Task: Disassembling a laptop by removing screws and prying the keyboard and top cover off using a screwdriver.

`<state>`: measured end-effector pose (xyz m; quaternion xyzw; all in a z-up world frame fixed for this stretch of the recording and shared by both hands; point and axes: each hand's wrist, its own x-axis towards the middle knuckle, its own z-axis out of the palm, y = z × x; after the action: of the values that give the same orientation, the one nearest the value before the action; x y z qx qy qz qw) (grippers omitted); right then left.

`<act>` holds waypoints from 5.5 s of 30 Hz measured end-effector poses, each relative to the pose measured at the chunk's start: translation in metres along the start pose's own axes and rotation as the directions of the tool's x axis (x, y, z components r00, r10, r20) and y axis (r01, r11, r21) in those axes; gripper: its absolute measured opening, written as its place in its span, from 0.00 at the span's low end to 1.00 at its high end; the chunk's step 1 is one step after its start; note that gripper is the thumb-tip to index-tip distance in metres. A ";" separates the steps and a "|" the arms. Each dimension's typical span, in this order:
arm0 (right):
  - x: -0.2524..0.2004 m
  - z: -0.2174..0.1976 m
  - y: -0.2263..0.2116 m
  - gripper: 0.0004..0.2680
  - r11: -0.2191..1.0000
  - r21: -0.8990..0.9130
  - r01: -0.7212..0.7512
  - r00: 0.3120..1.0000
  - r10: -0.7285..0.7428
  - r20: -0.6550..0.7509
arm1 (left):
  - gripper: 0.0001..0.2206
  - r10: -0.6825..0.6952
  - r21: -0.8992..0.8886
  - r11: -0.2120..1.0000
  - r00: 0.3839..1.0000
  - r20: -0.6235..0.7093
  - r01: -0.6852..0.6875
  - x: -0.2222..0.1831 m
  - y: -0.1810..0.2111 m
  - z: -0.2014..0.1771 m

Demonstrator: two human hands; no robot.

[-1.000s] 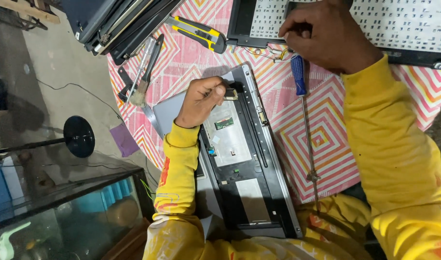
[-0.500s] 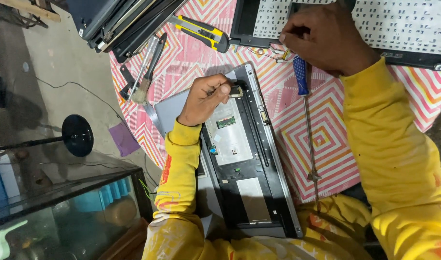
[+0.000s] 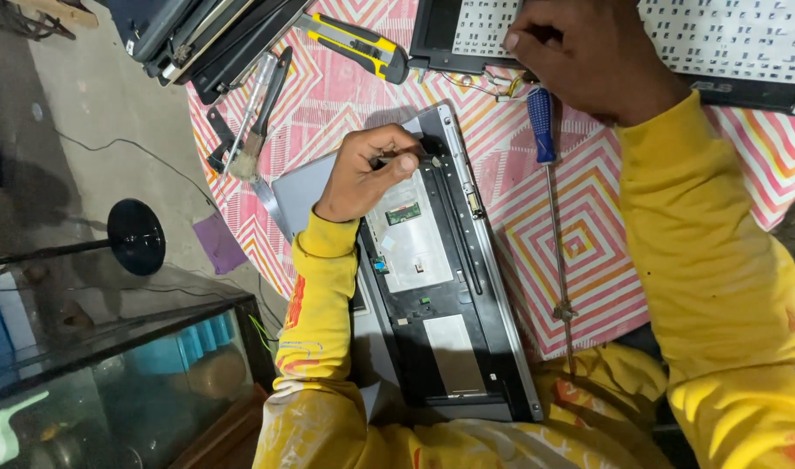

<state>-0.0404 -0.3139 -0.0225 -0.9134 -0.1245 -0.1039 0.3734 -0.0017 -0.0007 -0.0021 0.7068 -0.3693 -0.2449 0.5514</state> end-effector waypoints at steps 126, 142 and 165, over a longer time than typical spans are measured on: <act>-0.117 0.045 -0.115 0.07 0.993 -0.022 -0.120 0.955 0.109 -0.277 | 0.29 0.313 0.367 0.897 0.940 -0.134 -0.246 0.014 0.020 0.056; -0.122 0.045 -0.106 0.05 0.979 -0.180 -0.098 0.883 0.003 -0.469 | 0.25 0.326 0.511 0.828 0.940 -0.100 -0.232 0.012 0.027 0.049; -0.113 0.050 -0.121 0.06 0.968 -0.224 -0.109 0.900 0.000 -0.435 | 0.28 0.221 0.590 0.791 0.975 -0.029 -0.162 0.011 0.019 0.049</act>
<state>-0.1792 -0.2118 -0.0098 -0.9095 0.0008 -0.3075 0.2799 -0.0367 -0.0414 0.0035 0.8116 -0.4692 -0.0281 0.3469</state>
